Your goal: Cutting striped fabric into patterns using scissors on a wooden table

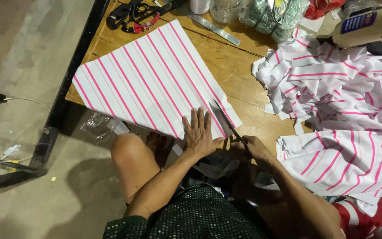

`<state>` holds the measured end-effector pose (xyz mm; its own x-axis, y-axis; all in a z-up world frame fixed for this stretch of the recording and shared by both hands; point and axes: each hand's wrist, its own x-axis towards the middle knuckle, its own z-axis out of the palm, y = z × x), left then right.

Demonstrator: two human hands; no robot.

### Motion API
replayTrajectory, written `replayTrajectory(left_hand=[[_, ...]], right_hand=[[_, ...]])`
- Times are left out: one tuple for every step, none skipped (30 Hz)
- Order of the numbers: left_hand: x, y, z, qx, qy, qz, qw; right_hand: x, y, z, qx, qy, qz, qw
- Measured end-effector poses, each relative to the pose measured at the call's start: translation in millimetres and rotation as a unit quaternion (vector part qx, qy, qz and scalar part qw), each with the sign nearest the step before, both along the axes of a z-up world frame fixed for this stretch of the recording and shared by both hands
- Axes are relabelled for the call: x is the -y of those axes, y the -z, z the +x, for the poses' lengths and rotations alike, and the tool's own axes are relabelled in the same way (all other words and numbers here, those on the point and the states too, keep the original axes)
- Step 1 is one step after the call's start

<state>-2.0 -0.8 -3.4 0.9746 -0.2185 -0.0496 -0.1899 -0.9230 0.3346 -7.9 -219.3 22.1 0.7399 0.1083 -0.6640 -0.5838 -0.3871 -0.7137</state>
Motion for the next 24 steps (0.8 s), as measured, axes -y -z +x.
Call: replayTrajectory(left_hand=[[0, 1, -1, 0.001, 0.000, 0.001, 1.000], [1, 2, -2, 0.009, 0.000, 0.001, 1.000], [1, 3, -3, 0.016, -0.001, 0.002, 1.000], [2, 6, -3, 0.016, 0.000, 0.002, 1.000], [2, 9, -4, 0.020, -0.003, -0.001, 1.000], [2, 12, -3, 0.024, -0.007, -0.003, 1.000], [3, 8, -2, 0.024, -0.007, -0.003, 1.000], [3, 5, -3, 0.005, -0.006, 0.004, 1.000], [3, 1, -3, -0.015, -0.004, 0.012, 1.000], [2, -4, -3, -0.015, -0.005, 0.011, 1.000], [2, -9, -3, -0.030, -0.001, 0.010, 1.000], [1, -13, -4, -0.044, 0.005, 0.010, 0.999], [2, -12, -5, -0.045, 0.005, 0.010, 0.999], [2, -10, -5, -0.057, 0.010, 0.025, 0.998], [3, -9, -5, -0.068, 0.015, 0.040, 0.997], [2, -15, -5, -0.068, 0.014, 0.041, 0.997], [1, -21, -5, -0.081, 0.019, 0.034, 0.996], [1, -27, -5, -0.094, 0.023, 0.025, 0.995], [0, -28, -5, -0.093, 0.022, 0.025, 0.995], [-1, -30, -6, -0.083, 0.018, 0.008, 0.996], [-1, -31, -7, -0.072, 0.014, -0.010, 0.997], [-1, -28, -6, -0.072, 0.014, -0.011, 0.997], [0, -25, -5, -0.076, 0.017, -0.006, 0.997], [0, -22, -5, -0.080, 0.018, -0.001, 0.997]], right_hand=[[5, 9, 0, 0.001, 0.000, 0.001, 1.000], [10, 18, 1, 0.020, -0.030, -0.010, 0.999], [15, 27, 2, 0.039, -0.059, -0.022, 0.997], [15, 24, 1, 0.038, -0.059, -0.022, 0.997], [15, 21, 1, 0.048, -0.060, -0.033, 0.997], [15, 18, 2, 0.058, -0.061, -0.044, 0.995], [14, 16, 2, 0.058, -0.062, -0.045, 0.995], [13, 14, 2, 0.048, -0.058, -0.043, 0.996], [13, 12, 3, 0.037, -0.053, -0.042, 0.997], [11, 16, 6, 0.037, -0.055, -0.043, 0.997], [10, 21, 10, 0.033, -0.062, -0.049, 0.996], [10, 26, 13, 0.028, -0.068, -0.055, 0.996], [13, 38, 16, 0.027, -0.068, -0.055, 0.996], [15, 51, 20, 0.027, -0.065, -0.052, 0.996], [18, 63, 24, 0.027, -0.062, -0.049, 0.996], [18, 65, 24, 0.028, -0.063, -0.049, 0.996], [19, 68, 25, 0.024, -0.059, -0.042, 0.997], [19, 70, 25, 0.020, -0.056, -0.036, 0.998], [22, 76, 26, 0.021, -0.057, -0.036, 0.998], [26, 82, 26, 0.035, -0.065, -0.043, 0.996], [30, 87, 25, 0.050, -0.074, -0.050, 0.995], [31, 88, 24, 0.050, -0.074, -0.051, 0.995], [32, 89, 23, 0.056, -0.071, -0.050, 0.995], [33, 90, 22, 0.062, -0.069, -0.049, 0.994]])
